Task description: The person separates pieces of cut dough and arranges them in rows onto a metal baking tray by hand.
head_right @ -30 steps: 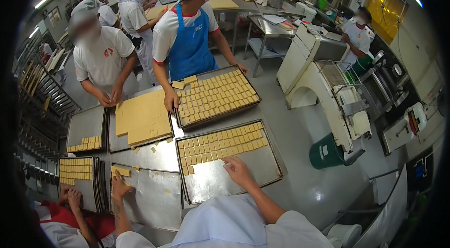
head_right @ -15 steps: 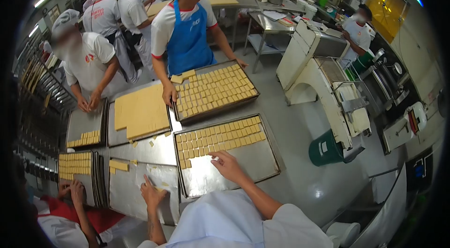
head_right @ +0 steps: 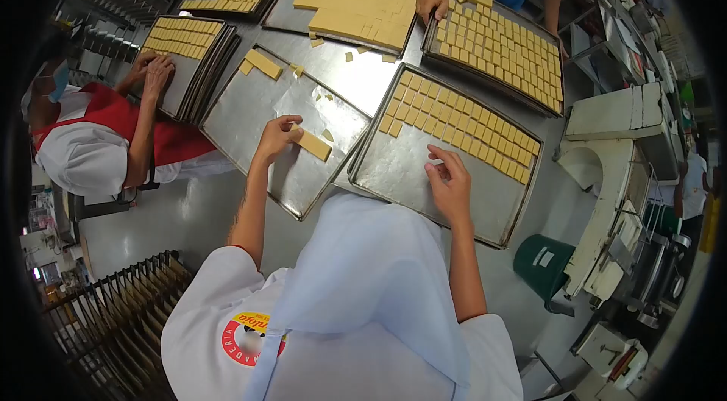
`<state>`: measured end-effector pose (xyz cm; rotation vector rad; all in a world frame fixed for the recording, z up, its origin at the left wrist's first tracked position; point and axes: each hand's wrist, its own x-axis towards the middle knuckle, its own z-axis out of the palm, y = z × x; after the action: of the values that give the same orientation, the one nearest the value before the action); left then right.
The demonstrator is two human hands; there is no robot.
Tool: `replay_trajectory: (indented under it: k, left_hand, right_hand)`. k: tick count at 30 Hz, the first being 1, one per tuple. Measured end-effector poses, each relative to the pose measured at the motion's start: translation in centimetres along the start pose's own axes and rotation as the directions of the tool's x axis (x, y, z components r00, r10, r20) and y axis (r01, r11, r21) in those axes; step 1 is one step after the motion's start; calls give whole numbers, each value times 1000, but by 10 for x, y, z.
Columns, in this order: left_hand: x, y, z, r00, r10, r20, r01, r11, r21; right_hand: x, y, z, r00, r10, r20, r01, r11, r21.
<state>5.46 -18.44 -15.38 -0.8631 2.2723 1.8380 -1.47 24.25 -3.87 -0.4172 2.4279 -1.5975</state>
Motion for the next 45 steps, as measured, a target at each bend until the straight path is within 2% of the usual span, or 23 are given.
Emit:
replay_trajectory:
  k: [2,5,8,11,13,14,17,18,20,23,24,25,27,28,29,30,34,37,38,41,45]
  left_hand:
    - [-5,10,2,1000,-19,20,20,999,-31]
    - [-15,20,11,999,6,51,-14,986,168]
    - [-23,28,19,986,157,60,-166,859,484]
    - [-22,24,15,991,93,98,-120,936,330]
    - [-30,21,12,999,18,42,-16,999,-34]
    - [-32,20,10,999,-28,26,33,975,-219]
    - [-37,18,1,981,-178,-75,148,943,-299]
    - [-43,24,2,974,-184,-131,152,963,-225]
    - [-41,9,8,995,-26,-94,29,999,27]
    - [-38,-2,28,980,194,-46,-164,915,369]
    - [-35,-13,33,977,212,-12,-182,865,467]
    - [-31,-24,37,939,335,74,-326,801,502]
    - [-50,5,35,957,262,127,-290,805,518]
    - [-53,12,34,963,221,153,-269,819,507]
    - [-52,5,34,945,286,159,-327,798,507]
    - [-55,7,33,950,262,169,-312,808,499]
    - [-67,8,30,955,239,174,-294,838,460]
    - [-75,14,28,962,222,157,-271,841,468]
    - [-71,-3,31,924,362,127,-377,799,468]
    - [-77,3,30,966,229,123,-259,884,389]
    - [-85,2,25,910,414,-11,-408,901,148]
  right_hand:
    - [-1,2,-1,1000,14,1,-14,1000,-4]
    - [0,1,-3,1000,28,-7,-27,1000,15]
    - [4,-4,2,1000,8,8,-9,999,41]
    - [10,-12,12,998,-24,50,22,999,39]
    - [13,-18,18,994,-45,96,40,998,55]
    - [16,-20,21,990,-57,126,54,998,27]
    - [28,-28,35,968,-99,232,120,990,-78]
    - [34,-31,44,953,-122,277,161,979,-123]
    - [44,-39,68,927,-144,346,206,967,-148]
    - [62,-52,110,831,-239,502,492,737,-463]
    - [67,-39,130,804,-287,520,546,703,-456]
    - [69,-29,147,782,-324,533,594,648,-477]
    - [71,-23,172,733,-298,612,665,500,-554]
    - [71,-20,181,725,-239,646,664,494,-562]
    - [70,-19,186,710,-241,662,679,483,-552]
    - [67,-18,189,701,-234,673,686,477,-549]
    - [67,-18,196,701,-203,684,668,522,-530]
    - [67,-24,199,719,-151,678,596,636,-491]
    - [66,-21,202,722,-164,673,592,648,-478]
    - [73,-21,203,698,-40,715,479,768,-425]
    - [78,-30,185,763,-101,638,179,982,-59]
